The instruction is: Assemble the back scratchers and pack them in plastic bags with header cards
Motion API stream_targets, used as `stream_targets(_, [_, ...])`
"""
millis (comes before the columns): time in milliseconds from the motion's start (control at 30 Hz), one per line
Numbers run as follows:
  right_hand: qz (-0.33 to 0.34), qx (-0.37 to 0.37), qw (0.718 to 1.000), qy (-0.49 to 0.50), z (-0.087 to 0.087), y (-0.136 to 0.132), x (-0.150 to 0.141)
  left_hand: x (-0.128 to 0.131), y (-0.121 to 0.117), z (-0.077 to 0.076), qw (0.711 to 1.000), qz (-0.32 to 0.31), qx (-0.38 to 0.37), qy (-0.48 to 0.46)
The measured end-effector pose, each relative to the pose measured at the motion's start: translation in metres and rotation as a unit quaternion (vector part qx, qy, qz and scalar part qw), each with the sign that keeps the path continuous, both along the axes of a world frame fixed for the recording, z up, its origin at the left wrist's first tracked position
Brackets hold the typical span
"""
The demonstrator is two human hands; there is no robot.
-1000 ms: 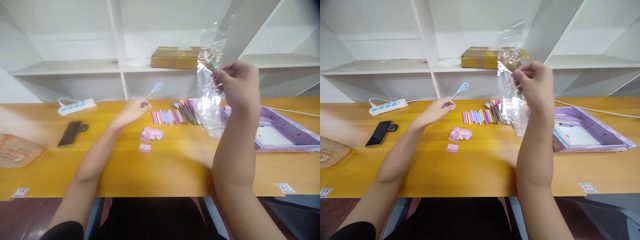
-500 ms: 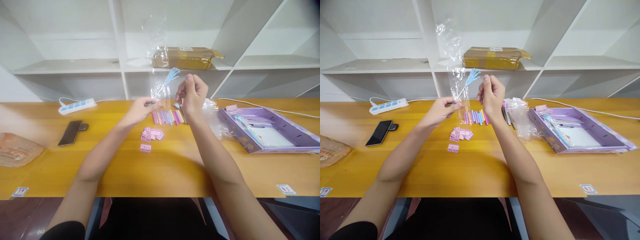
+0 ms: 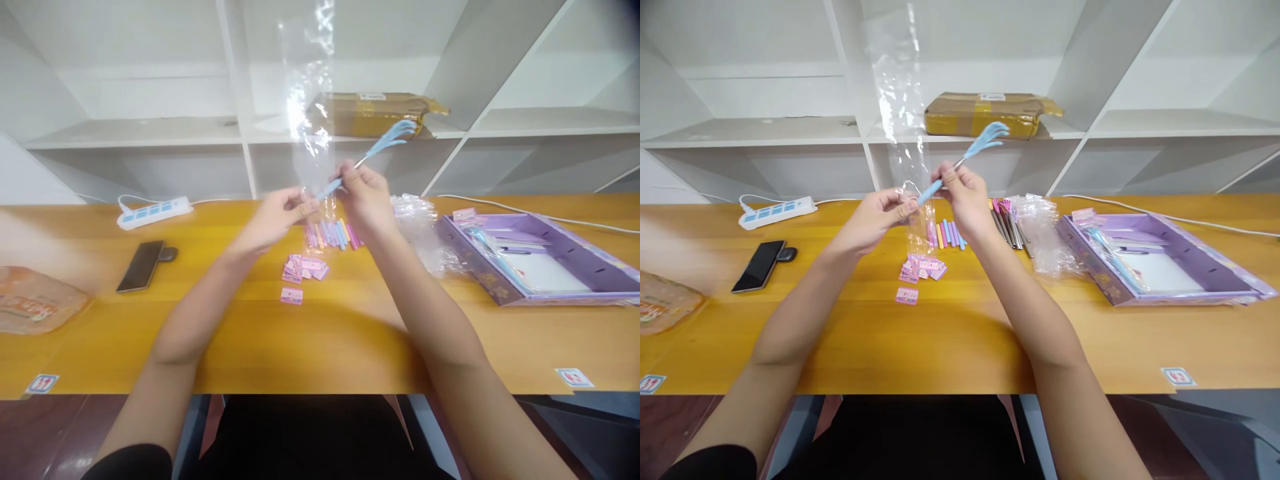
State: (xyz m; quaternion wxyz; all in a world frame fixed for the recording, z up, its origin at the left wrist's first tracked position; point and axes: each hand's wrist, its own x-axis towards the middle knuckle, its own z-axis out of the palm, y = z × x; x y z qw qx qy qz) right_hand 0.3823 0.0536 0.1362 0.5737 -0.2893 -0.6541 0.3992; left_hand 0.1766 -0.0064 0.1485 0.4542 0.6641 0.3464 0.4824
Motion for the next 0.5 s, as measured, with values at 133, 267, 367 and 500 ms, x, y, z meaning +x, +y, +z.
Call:
stream_targets(133, [-0.032,0.042,0.997,0.055,0.021,0.0,0.028,-0.012,0.0,0.012,0.992,0.099,0.017,-0.075])
stream_targets(267, [0.049,0.05,0.997,-0.026,0.045,-0.029,0.053,-0.019,-0.004,0.023,0.978,0.161,0.042,-0.129])
stream_targets(367, [0.069,0.05,0.986,-0.143,0.058,-0.06,0.066,-0.023,-0.006,0.028,0.968,0.191,0.059,-0.151])
stream_targets(500, [0.069,0.05,0.961,-0.263,0.066,-0.089,0.07,-0.026,-0.011,0.032,0.963,0.197,0.062,-0.171])
